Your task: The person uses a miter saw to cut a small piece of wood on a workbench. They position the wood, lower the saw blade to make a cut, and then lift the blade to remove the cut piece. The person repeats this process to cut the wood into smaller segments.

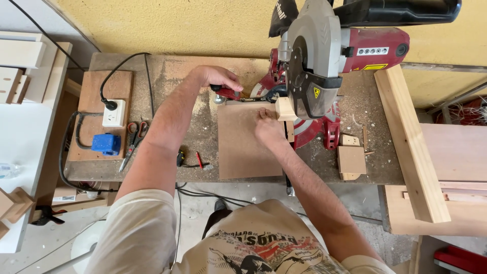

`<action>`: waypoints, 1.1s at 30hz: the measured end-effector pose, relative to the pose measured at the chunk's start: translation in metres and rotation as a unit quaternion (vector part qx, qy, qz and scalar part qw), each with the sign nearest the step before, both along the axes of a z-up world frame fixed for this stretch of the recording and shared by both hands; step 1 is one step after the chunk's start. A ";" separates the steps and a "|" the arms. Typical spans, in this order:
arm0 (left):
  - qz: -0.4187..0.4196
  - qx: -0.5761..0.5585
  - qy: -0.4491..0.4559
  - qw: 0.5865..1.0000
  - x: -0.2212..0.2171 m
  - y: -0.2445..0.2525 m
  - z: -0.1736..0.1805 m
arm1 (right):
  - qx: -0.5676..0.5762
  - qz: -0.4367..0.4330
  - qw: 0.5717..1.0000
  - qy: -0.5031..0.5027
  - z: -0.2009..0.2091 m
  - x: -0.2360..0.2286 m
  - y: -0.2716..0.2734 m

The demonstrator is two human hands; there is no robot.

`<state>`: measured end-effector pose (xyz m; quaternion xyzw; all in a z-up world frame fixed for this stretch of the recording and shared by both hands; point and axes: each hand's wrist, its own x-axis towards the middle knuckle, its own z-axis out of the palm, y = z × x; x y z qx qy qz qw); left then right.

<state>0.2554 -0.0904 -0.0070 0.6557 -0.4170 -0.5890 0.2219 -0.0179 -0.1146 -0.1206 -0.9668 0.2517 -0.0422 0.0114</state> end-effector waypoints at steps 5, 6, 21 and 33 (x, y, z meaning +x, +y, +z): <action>-0.010 0.009 -0.014 1.000 -0.003 0.002 0.012 | -0.023 0.010 1.000 0.002 -0.017 0.002 -0.008; -0.017 0.022 -0.021 0.999 0.000 -0.004 0.004 | -0.031 0.013 0.999 0.002 -0.020 0.000 -0.008; -0.024 0.056 -0.118 0.991 0.032 -0.061 -0.060 | -0.052 0.008 0.999 0.000 -0.026 0.001 -0.008; -0.127 0.086 -0.103 0.983 0.015 -0.049 -0.018 | -0.009 -0.004 0.999 0.033 -0.005 0.004 -0.004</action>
